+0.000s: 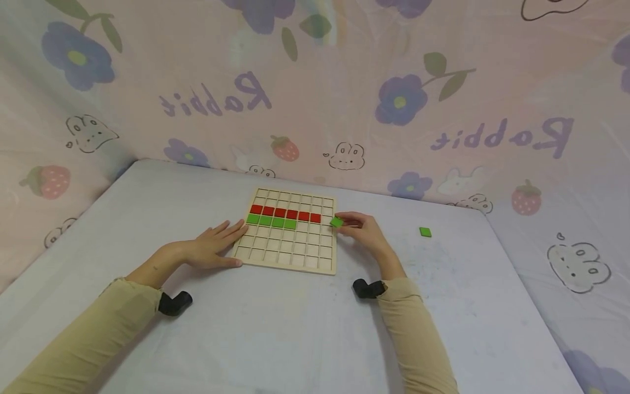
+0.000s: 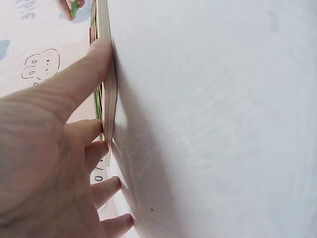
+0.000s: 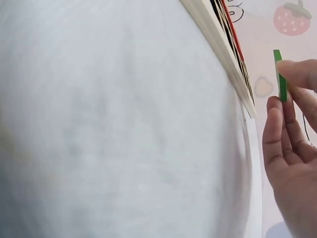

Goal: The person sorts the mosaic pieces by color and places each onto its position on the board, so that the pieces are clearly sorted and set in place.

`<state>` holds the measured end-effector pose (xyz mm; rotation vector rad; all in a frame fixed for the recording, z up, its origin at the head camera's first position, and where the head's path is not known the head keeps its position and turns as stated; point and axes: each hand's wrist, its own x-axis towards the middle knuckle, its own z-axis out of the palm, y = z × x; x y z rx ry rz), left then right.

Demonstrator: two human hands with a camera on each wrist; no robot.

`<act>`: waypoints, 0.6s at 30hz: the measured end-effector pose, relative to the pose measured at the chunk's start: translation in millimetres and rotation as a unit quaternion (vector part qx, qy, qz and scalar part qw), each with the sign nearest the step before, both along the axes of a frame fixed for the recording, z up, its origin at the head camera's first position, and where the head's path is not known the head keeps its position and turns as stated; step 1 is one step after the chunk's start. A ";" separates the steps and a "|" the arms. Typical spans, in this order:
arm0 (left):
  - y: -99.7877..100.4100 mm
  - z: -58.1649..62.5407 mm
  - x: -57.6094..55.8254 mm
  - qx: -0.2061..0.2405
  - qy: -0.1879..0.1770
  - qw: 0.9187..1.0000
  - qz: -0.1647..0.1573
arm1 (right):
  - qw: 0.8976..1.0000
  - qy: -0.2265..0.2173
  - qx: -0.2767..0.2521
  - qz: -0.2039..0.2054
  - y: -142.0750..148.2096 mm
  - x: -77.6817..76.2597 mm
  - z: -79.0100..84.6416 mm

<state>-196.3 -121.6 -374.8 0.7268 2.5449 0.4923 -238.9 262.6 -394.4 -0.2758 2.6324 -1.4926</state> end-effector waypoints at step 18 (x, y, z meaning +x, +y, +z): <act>-1.1 -0.2 0.1 0.004 0.001 1.000 0.001 | 1.000 -0.009 0.010 0.019 -22.4 -4.9 0.9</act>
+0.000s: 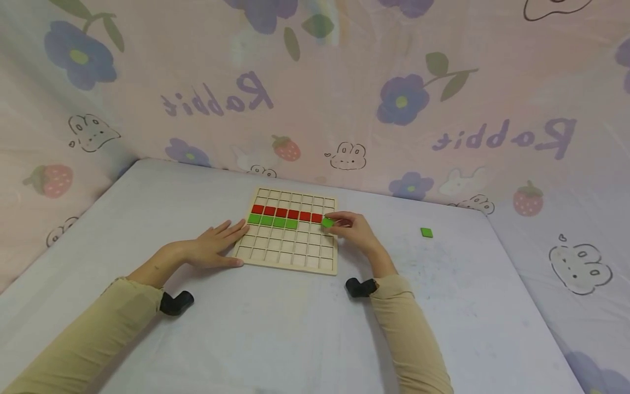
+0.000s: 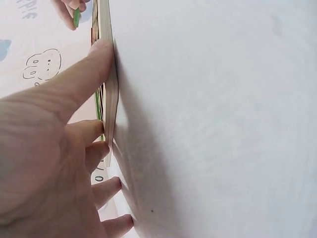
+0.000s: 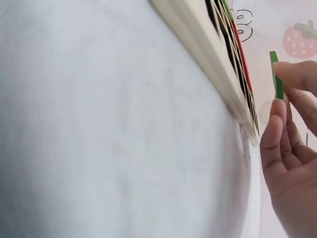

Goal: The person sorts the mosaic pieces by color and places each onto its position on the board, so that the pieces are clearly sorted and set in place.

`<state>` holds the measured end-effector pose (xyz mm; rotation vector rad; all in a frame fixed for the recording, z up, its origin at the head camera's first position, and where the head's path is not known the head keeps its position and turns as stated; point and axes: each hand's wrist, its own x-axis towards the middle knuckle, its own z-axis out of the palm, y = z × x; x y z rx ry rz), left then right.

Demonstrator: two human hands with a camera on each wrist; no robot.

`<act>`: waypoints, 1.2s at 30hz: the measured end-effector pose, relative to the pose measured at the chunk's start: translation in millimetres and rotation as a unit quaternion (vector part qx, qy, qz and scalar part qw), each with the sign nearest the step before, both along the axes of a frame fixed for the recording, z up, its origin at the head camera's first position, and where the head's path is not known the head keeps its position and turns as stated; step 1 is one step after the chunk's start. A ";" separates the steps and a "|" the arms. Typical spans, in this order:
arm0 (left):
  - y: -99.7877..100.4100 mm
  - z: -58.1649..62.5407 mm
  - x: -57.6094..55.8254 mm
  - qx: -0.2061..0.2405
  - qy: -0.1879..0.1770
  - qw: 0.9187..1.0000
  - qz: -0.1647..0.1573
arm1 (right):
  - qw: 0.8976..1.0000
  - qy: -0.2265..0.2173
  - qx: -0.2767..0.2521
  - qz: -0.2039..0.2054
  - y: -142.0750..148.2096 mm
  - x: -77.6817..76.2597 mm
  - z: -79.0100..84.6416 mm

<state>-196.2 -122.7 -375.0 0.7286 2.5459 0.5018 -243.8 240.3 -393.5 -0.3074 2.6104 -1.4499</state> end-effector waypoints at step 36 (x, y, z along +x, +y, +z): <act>0.2 -1.4 -0.9 -0.004 0.005 1.000 -0.002 | 0.996 0.000 0.055 0.066 -44.6 -5.1 5.5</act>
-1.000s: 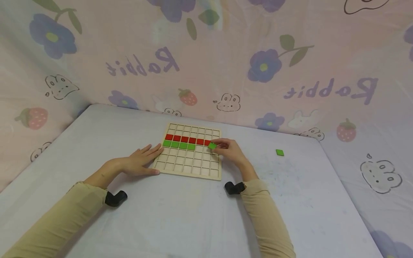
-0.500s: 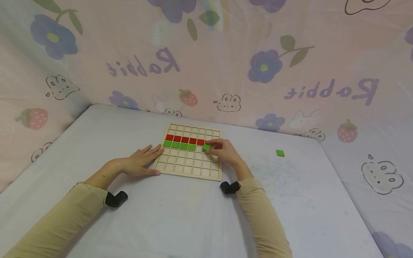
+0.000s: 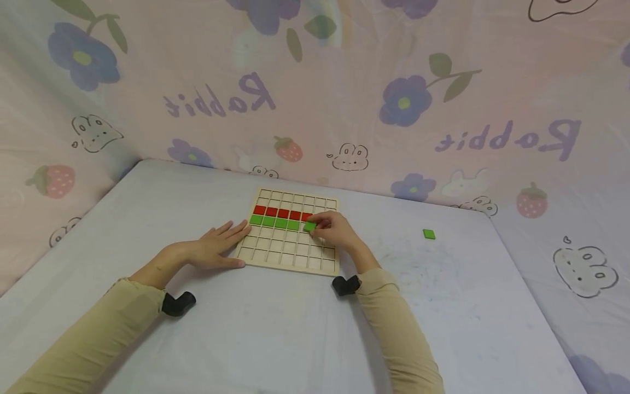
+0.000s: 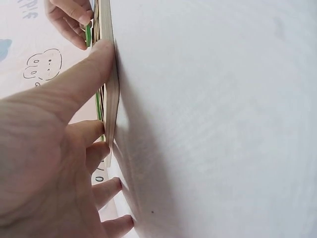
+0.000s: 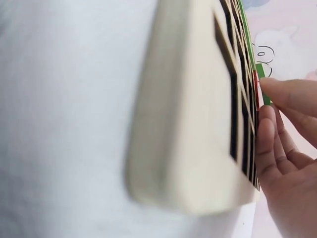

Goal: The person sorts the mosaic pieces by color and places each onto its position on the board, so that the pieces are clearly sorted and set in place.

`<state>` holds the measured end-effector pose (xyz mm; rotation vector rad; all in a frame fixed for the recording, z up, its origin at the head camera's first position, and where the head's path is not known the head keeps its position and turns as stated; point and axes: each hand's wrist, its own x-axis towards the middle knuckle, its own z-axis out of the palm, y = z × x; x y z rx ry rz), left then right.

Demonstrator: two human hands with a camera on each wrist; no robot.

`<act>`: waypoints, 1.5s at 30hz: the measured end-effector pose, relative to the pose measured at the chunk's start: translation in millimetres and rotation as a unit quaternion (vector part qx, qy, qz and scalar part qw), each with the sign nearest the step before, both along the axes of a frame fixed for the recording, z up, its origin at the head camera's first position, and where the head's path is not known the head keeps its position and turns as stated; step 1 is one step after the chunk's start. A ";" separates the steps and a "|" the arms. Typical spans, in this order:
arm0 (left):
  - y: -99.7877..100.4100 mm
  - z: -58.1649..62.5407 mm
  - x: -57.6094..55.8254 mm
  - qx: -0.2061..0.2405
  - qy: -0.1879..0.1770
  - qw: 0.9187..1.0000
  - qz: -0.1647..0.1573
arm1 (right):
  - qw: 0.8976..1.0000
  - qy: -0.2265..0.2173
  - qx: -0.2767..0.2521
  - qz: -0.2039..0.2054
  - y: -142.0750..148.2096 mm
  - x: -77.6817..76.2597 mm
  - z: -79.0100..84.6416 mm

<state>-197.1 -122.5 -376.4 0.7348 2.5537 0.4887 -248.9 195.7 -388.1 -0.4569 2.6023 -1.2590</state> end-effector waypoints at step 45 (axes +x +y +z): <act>2.3 3.0 1.4 0.002 -0.006 1.000 0.005 | 0.998 0.027 -0.056 -0.018 16.6 5.2 -1.0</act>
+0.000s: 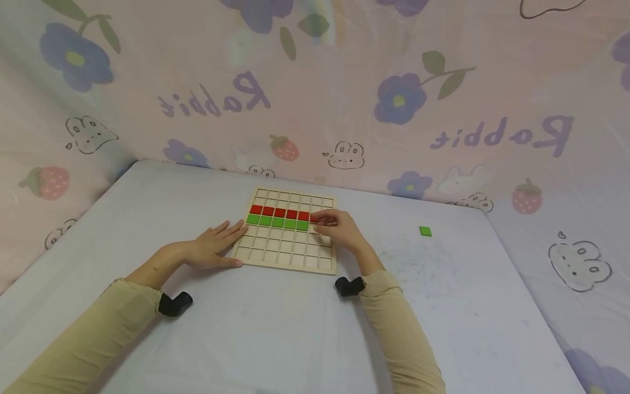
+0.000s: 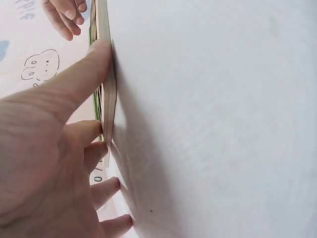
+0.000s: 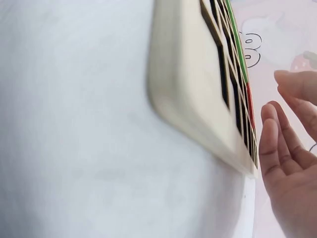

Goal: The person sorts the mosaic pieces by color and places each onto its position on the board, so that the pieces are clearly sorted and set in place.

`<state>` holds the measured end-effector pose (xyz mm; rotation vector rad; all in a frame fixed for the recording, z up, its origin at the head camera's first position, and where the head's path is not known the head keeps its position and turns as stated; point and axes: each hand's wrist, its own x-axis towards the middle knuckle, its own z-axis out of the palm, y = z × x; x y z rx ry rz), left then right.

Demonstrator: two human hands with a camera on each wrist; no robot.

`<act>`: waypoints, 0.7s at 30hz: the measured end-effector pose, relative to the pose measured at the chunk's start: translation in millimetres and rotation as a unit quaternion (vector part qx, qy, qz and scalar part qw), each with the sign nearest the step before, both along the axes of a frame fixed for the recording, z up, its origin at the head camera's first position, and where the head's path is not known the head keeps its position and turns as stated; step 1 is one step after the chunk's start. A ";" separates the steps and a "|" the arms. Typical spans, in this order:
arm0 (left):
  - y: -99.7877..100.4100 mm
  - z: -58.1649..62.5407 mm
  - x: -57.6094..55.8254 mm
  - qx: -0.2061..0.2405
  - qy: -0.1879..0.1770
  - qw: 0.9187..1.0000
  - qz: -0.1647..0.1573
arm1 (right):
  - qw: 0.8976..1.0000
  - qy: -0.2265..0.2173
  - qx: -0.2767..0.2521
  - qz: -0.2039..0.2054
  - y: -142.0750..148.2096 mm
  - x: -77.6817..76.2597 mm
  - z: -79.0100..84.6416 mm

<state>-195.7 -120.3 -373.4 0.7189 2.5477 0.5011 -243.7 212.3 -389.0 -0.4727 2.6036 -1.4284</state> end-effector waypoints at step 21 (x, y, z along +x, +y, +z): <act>0.3 1.4 0.4 -0.003 -0.001 1.000 -0.002 | 0.999 -0.009 0.012 -0.037 30.0 8.1 3.2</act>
